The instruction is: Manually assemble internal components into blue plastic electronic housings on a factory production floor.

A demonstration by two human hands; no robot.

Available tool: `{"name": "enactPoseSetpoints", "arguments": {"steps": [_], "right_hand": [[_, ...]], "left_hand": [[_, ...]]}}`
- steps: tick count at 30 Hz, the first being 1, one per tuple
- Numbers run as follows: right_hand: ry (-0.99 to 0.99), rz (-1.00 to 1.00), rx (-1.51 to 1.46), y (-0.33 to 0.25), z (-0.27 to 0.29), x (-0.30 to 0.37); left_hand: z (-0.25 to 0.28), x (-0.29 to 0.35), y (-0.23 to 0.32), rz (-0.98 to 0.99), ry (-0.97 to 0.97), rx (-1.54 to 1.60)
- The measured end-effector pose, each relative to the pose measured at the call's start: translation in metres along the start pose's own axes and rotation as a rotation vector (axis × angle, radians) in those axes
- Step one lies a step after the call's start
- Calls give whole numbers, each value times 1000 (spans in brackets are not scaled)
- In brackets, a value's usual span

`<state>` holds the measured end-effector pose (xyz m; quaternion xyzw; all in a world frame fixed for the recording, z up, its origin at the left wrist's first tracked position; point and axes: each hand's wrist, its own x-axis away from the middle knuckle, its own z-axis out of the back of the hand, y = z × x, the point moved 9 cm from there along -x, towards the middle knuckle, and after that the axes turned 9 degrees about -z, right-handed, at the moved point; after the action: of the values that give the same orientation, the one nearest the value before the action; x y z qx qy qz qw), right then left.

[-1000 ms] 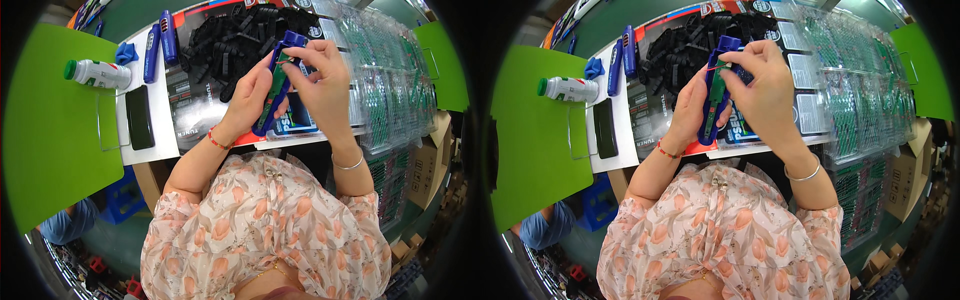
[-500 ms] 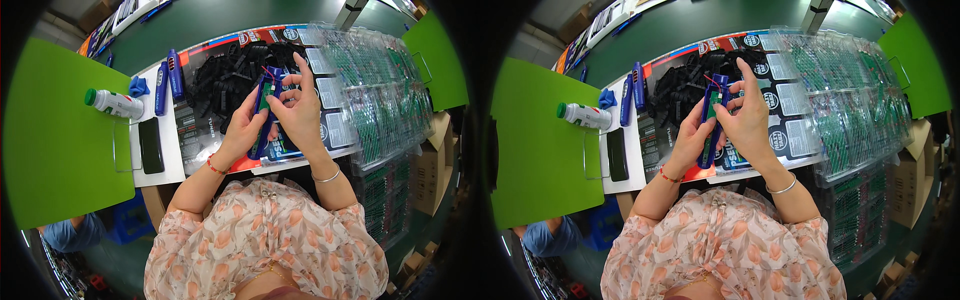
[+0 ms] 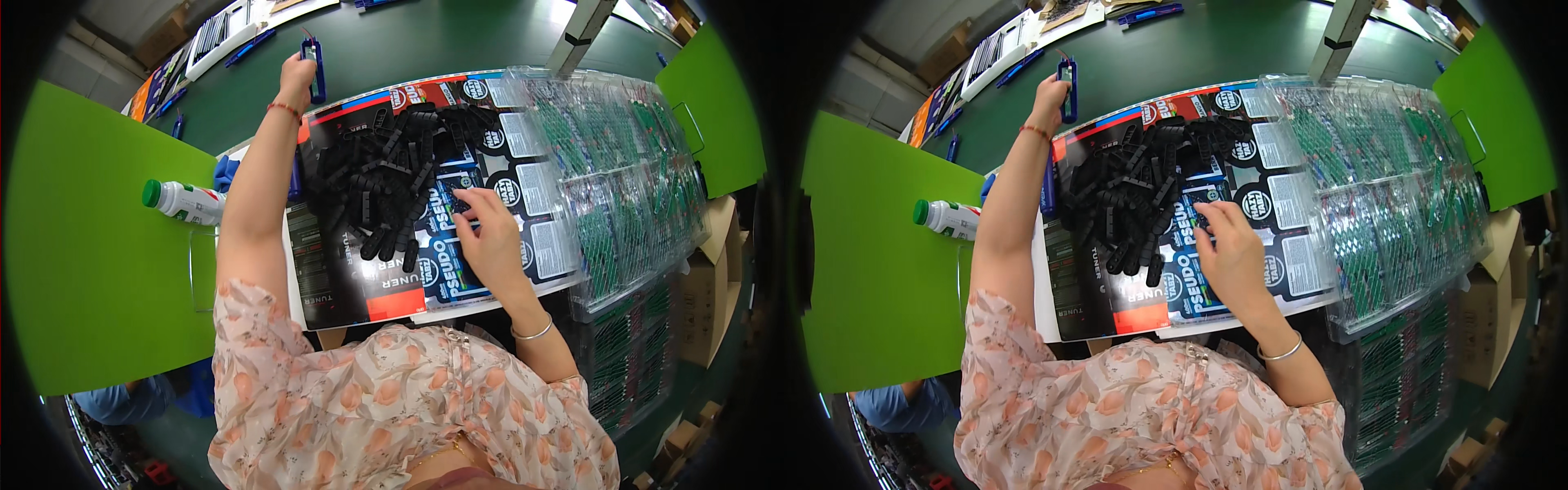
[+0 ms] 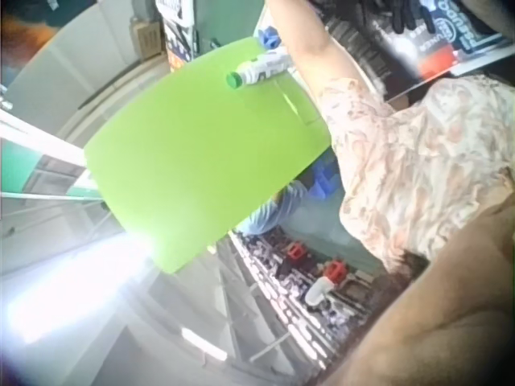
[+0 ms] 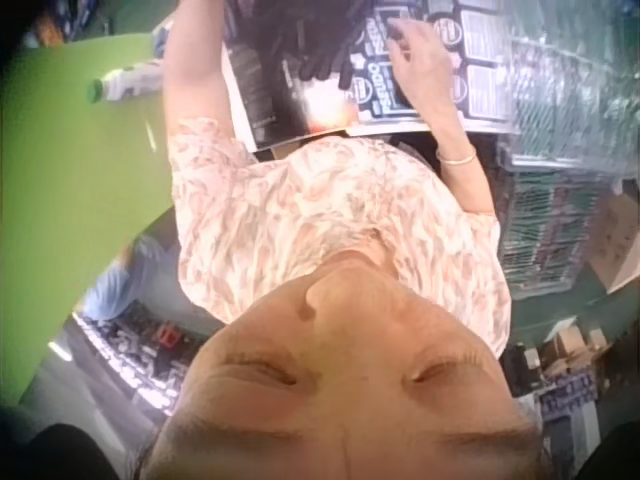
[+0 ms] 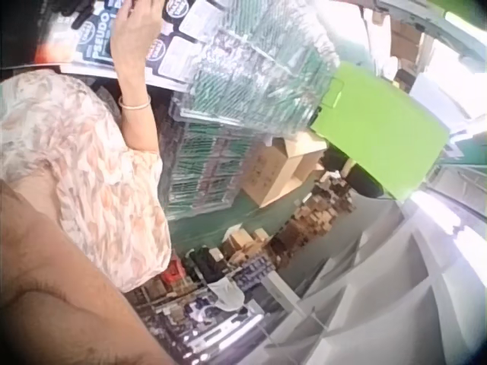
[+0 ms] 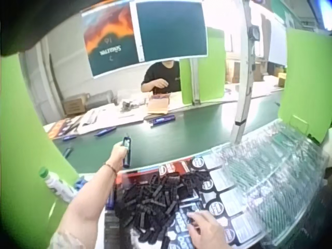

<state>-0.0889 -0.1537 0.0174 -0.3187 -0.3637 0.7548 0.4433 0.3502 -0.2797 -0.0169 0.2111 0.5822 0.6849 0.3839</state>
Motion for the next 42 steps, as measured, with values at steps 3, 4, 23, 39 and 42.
{"name": "enactPoseSetpoints", "arguments": {"steps": [3,4,23,39,42], "right_hand": [[102,253,229,-38,-8,-12],[78,286,265,-45,-16,-19],[3,135,309,-23,-15,-6],[-15,-194,-726,-18,25,-2],[4,-112,-741,-32,25,-1]], "left_hand": [[-5,-43,-30,-58,116,-255],[-5,-48,-36,-49,129,-383],[44,65,53,-584,-30,-950],[-19,269,120,-40,-252,552],[-70,332,118,196,-342,837]]}}
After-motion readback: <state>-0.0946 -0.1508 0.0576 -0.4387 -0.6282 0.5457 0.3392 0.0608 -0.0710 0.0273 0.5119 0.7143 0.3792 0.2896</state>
